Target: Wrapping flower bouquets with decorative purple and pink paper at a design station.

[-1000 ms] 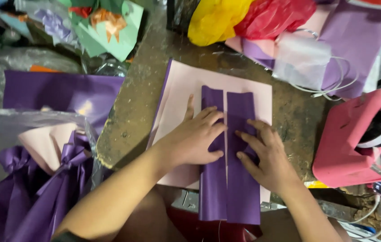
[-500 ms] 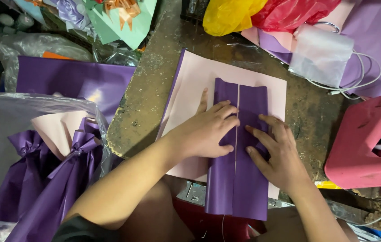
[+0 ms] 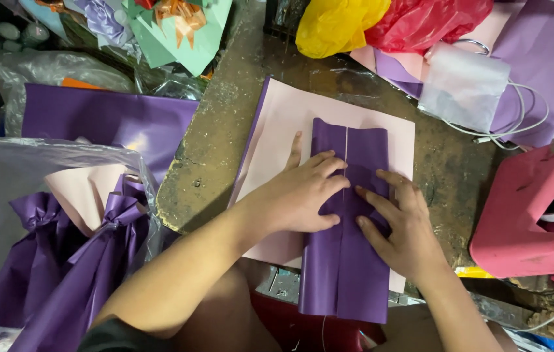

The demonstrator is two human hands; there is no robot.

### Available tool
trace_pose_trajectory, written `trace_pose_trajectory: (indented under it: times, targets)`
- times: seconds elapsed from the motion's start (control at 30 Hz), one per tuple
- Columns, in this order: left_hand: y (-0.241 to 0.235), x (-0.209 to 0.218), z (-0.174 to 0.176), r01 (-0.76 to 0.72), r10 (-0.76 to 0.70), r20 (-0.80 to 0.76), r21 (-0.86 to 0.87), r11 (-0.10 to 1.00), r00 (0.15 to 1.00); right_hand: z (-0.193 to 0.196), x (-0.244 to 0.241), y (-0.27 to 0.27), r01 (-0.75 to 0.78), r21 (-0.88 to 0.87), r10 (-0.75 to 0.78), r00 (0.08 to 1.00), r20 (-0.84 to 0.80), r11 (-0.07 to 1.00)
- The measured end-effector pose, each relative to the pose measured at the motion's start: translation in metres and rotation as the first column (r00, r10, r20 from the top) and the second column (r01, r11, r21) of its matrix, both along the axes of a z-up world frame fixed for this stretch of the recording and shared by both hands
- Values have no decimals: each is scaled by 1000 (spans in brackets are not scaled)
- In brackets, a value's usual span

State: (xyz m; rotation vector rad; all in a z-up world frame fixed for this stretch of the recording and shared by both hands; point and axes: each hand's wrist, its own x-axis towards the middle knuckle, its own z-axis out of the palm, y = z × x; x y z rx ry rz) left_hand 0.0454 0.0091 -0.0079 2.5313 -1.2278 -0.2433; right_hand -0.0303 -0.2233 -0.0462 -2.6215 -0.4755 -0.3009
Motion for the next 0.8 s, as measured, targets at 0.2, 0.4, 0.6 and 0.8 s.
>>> trace_pose_trajectory:
  times: [0.2, 0.4, 0.6, 0.8]
  targets:
    - [1, -1, 9, -15, 16, -64, 20, 1000, 998, 7, -2, 5, -18, 6, 18, 1000, 13, 1000]
    - [2, -6, 18, -23, 23, -55, 5, 1000, 998, 16, 0, -1, -155, 170, 142, 986, 87, 973]
    - [2, -2, 9, -23, 23, -49, -14, 1000, 999, 6, -3, 7, -49, 36, 50, 998, -36, 998]
    - [0, -2, 7, -26, 26, -33, -15, 1000, 999, 14, -1, 12, -23, -10, 22, 995, -97, 1000]
